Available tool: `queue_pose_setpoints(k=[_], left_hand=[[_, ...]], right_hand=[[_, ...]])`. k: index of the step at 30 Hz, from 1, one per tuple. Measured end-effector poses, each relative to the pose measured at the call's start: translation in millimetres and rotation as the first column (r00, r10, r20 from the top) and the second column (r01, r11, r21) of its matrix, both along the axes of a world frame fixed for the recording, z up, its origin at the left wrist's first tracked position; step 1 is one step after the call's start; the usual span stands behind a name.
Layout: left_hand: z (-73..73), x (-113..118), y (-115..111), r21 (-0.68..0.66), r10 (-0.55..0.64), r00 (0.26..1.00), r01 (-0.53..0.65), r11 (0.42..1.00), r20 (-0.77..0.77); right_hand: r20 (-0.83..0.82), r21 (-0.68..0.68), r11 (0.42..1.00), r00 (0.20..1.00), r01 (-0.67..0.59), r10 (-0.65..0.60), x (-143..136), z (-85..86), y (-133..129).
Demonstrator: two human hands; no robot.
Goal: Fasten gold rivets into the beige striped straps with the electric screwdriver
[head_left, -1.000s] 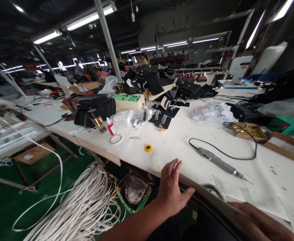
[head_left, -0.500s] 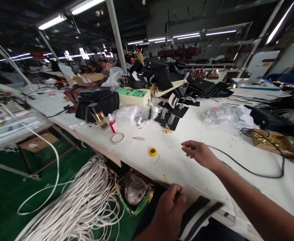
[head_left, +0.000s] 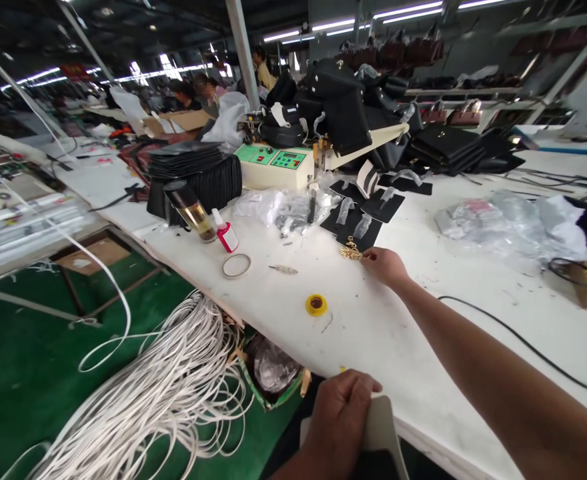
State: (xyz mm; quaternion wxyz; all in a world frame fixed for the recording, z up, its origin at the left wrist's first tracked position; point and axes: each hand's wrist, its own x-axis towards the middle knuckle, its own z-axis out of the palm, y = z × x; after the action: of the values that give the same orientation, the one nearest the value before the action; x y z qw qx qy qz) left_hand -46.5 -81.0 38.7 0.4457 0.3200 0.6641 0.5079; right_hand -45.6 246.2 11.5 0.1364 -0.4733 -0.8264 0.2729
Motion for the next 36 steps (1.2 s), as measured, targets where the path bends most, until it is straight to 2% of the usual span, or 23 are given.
queue_pose_setpoints(k=[3, 5, 7, 9, 10, 12, 15, 17, 20, 22, 27, 30, 32, 33, 34, 36], left_hand=[[0.2, 0.3, -1.8, 0.012, 0.018, 1.0, -0.018, 1.0, 0.013], [-0.2, -1.2, -4.8, 0.01, 0.033, 0.999, -0.034, 0.999, 0.039], [-1.1, -5.3, -8.5, 0.006, 0.071, 0.996, -0.072, 0.997, 0.046], [-1.9, -11.7, -11.7, 0.016, 0.136, 0.99, -0.137, 0.99, 0.033], [-2.0, -15.5, -13.0, 0.024, 0.172, 0.985, -0.172, 0.985, 0.025], [-0.9, -23.2, -14.8, 0.039, 0.224, 0.974, -0.225, 0.974, 0.017], [3.9, -33.5, -16.6, 0.042, 0.194, 0.978, -0.198, 0.979, 0.069], [8.5, -39.3, -18.6, 0.081, 0.15, 0.981, -0.161, 0.984, 0.121], [14.7, -46.8, -24.2, 0.148, 0.153, 0.973, -0.179, 0.973, 0.17], [16.5, -51.0, -29.3, 0.147, 0.181, 0.964, -0.211, 0.966, 0.194], [11.4, -58.4, -40.5, 0.072, 0.206, 0.934, -0.236, 0.969, 0.291], [5.0, -61.8, -44.7, 0.052, 0.222, 0.919, -0.252, 0.966, 0.326], [0.2, -63.6, -46.9, 0.028, 0.258, 0.919, -0.279, 0.96, 0.298], [-2.1, -64.2, -47.8, 0.017, 0.276, 0.919, -0.292, 0.956, 0.283], [-4.1, -64.5, -48.6, 0.01, 0.287, 0.918, -0.301, 0.954, 0.272], [-6.2, -64.7, -49.8, 0.019, 0.293, 0.92, -0.308, 0.951, 0.26]], right_hand=[[-0.01, 0.004, 1.0, 1.0, 0.009, -0.009, 5.7, 5.4, -4.2], [-0.026, -0.002, 1.0, 1.0, -0.001, 0.001, 14.6, 12.5, -16.3], [-0.071, -0.042, 0.997, 0.996, -0.061, 0.058, 27.5, 22.2, -39.7], [-0.18, -0.106, 0.974, 0.967, -0.2, 0.179, 42.7, 34.7, -73.9], [-0.253, -0.123, 0.946, 0.931, -0.3, 0.262, 50.2, 41.9, -93.5], [-0.316, -0.07, 0.87, 0.838, -0.488, 0.444, 62.7, 57.2, -132.3], [-0.24, 0.051, 0.695, 0.667, -0.717, 0.705, 71.0, 75.6, -175.4], [-0.182, 0.13, 0.618, 0.594, -0.775, 0.783, 69.5, 80.8, -189.3], [-0.128, 0.229, 0.574, 0.56, -0.787, 0.819, 61.2, 80.0, -195.5], [-0.109, 0.257, 0.554, 0.546, -0.792, 0.831, 54.3, 78.3, -197.1], [-0.113, 0.187, 0.546, 0.534, -0.817, 0.838, 42.2, 85.0, -204.5], [-0.114, 0.072, 0.499, 0.49, -0.863, 0.864, 36.9, 93.6, -202.8], [-0.172, -0.017, 0.497, 0.492, -0.868, 0.853, 26.9, 96.4, -194.1], [-0.207, -0.048, 0.527, 0.525, -0.849, 0.826, 18.0, 96.0, -187.2], [-0.23, -0.055, 0.583, 0.578, -0.811, 0.783, 6.2, 93.8, -179.0], [-0.222, -0.004, 0.73, 0.713, -0.683, 0.665, -25.6, 84.0, -160.2]])
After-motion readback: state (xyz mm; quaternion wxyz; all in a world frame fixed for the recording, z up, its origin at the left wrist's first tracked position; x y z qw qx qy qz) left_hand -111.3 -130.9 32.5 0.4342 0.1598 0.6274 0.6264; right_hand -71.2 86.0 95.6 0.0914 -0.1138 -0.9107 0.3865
